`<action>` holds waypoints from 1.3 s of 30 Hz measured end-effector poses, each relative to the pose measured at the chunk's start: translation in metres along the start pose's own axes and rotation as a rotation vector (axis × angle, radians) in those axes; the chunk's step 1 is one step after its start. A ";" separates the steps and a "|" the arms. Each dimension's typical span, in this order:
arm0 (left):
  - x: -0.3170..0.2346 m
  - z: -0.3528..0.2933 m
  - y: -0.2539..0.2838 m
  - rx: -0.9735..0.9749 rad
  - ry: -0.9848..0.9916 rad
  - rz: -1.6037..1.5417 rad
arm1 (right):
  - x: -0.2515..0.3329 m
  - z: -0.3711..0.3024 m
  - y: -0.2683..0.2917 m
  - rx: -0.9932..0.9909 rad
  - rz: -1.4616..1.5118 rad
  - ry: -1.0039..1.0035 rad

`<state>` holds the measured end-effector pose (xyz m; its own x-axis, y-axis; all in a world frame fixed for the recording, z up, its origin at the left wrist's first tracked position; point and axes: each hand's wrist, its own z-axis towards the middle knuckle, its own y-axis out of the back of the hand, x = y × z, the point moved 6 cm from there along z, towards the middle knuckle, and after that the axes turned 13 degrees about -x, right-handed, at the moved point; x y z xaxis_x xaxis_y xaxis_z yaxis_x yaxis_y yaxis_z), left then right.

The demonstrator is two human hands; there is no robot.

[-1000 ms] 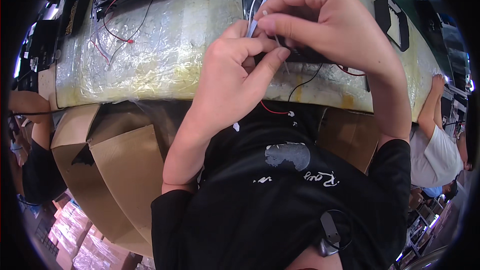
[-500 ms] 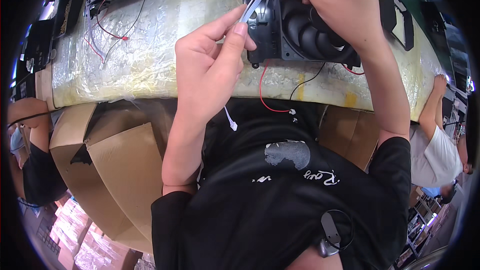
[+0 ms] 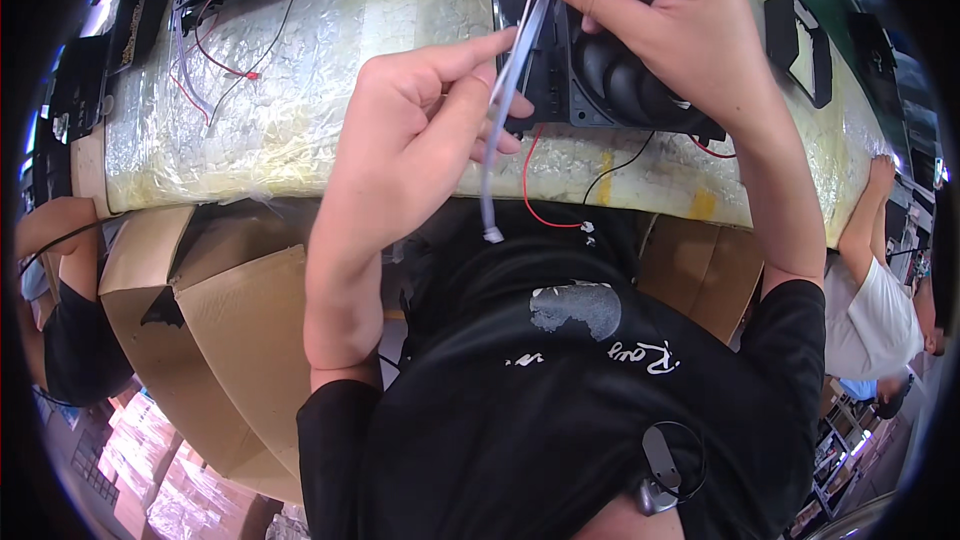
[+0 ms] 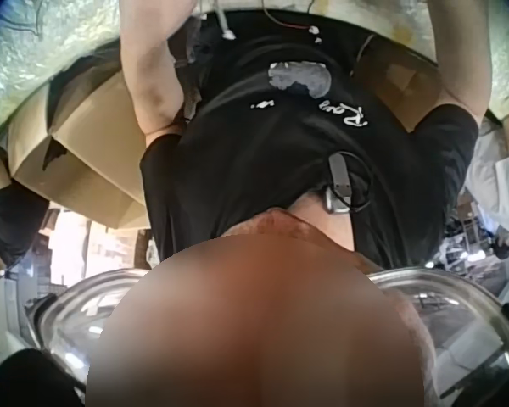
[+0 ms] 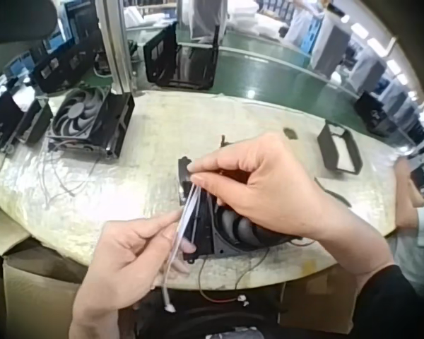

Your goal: Installing a cooling fan and wiring components into a plastic electronic housing.

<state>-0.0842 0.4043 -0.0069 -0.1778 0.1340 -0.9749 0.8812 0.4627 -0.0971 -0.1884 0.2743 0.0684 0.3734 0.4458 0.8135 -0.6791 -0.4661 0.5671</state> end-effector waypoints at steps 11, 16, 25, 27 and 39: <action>-0.016 -0.005 -0.015 -0.075 -0.559 0.613 | 0.011 -0.003 -0.004 0.157 -0.225 0.227; -0.021 0.007 -0.016 0.059 -0.429 0.770 | 0.025 -0.001 -0.004 0.221 -0.283 0.237; 0.013 0.025 -0.010 0.231 0.207 -0.345 | 0.007 -0.014 -0.012 0.107 -0.253 0.468; 0.018 0.027 -0.008 0.246 0.134 -0.389 | 0.008 -0.020 -0.010 0.038 -0.229 0.582; 0.009 0.021 -0.007 -0.007 -0.020 -0.281 | -0.008 -0.009 -0.006 0.220 -0.101 0.337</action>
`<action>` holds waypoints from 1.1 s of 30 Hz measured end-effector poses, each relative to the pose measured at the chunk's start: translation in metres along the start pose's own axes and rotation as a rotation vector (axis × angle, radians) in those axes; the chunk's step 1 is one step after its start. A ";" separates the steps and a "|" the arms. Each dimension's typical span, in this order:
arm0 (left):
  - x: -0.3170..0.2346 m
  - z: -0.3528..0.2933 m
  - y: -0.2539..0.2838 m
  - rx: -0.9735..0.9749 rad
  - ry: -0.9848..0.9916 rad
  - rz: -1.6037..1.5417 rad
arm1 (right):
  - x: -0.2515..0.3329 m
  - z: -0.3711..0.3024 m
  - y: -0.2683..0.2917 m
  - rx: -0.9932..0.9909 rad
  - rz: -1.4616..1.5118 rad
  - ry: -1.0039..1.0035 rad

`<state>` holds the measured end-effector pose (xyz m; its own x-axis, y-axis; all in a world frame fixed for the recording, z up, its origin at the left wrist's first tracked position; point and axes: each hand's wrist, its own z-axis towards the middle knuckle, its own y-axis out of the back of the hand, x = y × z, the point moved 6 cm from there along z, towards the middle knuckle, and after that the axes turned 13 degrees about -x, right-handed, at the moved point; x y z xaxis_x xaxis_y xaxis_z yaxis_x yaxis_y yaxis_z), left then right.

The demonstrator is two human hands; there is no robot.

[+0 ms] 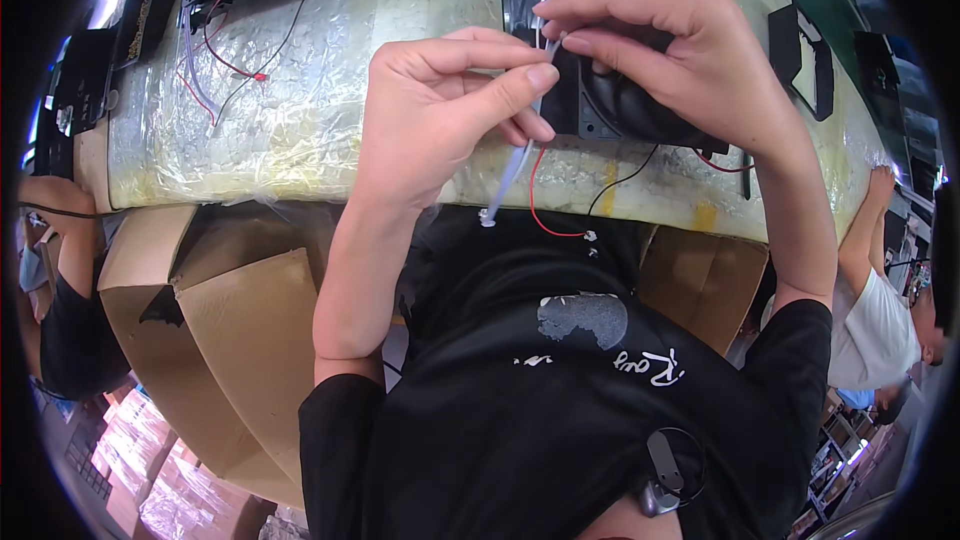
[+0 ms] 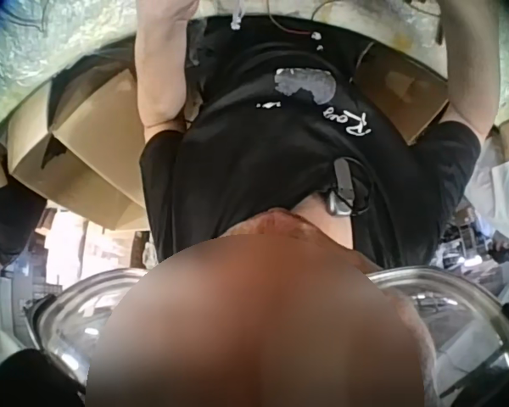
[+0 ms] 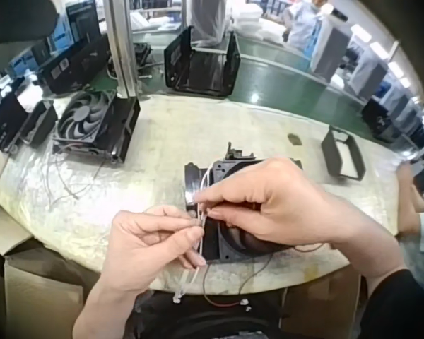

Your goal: Installing a cooling fan and wiring components into a plastic electronic housing.

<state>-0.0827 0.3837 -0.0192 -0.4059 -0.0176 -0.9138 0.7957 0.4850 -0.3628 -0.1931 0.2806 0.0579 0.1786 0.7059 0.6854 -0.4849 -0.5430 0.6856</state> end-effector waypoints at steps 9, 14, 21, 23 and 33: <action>0.003 0.008 -0.001 -0.010 0.098 -0.147 | -0.005 0.000 0.000 0.025 0.105 -0.074; 0.005 0.008 0.000 -0.021 0.119 -0.139 | -0.003 0.002 0.001 0.069 0.051 -0.077; 0.003 0.010 0.000 -0.019 0.117 -0.142 | -0.003 0.003 -0.002 0.082 0.066 -0.031; 0.004 0.010 0.000 -0.024 0.115 -0.136 | -0.008 0.002 -0.003 0.020 0.190 -0.200; 0.006 0.011 0.001 -0.014 0.134 -0.166 | 0.003 0.019 0.006 0.163 0.172 -0.273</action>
<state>-0.0796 0.3748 -0.0271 -0.5874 0.0177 -0.8091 0.7072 0.4973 -0.5026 -0.1793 0.2709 0.0681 0.3391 0.4628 0.8190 -0.3888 -0.7238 0.5700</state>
